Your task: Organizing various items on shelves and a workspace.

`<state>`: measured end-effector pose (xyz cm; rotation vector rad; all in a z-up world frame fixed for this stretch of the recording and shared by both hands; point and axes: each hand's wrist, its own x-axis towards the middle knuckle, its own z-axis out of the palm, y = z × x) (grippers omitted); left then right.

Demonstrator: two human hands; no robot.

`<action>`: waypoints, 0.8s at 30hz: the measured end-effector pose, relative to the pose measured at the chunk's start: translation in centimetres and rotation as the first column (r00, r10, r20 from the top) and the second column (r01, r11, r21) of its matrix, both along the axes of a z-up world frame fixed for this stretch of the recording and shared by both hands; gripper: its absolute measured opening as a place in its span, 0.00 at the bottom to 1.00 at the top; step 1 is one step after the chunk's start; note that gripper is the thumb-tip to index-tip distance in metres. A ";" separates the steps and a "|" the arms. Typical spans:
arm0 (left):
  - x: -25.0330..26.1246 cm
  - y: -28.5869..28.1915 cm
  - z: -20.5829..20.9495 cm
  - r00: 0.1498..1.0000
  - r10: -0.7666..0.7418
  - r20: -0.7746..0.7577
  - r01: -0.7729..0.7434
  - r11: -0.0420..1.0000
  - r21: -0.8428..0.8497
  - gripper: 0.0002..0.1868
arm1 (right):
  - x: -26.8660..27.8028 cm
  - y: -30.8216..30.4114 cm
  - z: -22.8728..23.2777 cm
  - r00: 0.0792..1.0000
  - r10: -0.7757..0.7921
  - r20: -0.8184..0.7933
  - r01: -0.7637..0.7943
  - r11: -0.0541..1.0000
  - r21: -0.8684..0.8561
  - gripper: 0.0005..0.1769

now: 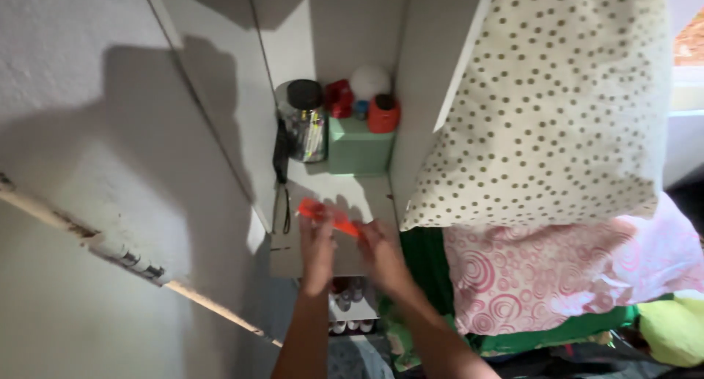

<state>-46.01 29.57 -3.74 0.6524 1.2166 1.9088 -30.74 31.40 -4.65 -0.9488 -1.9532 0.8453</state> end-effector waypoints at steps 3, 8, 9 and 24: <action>-1.5 0.7 -0.5 0.999 0.021 0.038 -0.015 0.991 -0.133 0.17 | 1.2 3.6 -3.1 0.967 0.018 -0.254 -0.065 0.982 -0.177 0.18; -2.7 6.7 -4.8 0.986 0.160 0.043 -0.152 0.978 -0.141 0.10 | 1.4 -2.5 6.8 0.963 -0.226 0.147 0.157 0.914 0.375 0.36; -2.3 8.2 -4.8 0.987 0.155 0.046 -0.147 0.979 -0.144 0.10 | 1.5 -3.1 6.4 0.961 -0.230 0.151 0.160 0.914 0.374 0.36; -3.5 20.0 -11.9 0.731 0.514 -0.449 -0.603 0.794 -0.075 0.14 | 4.6 -6.9 2.6 0.961 -0.161 0.223 0.110 0.969 0.223 0.28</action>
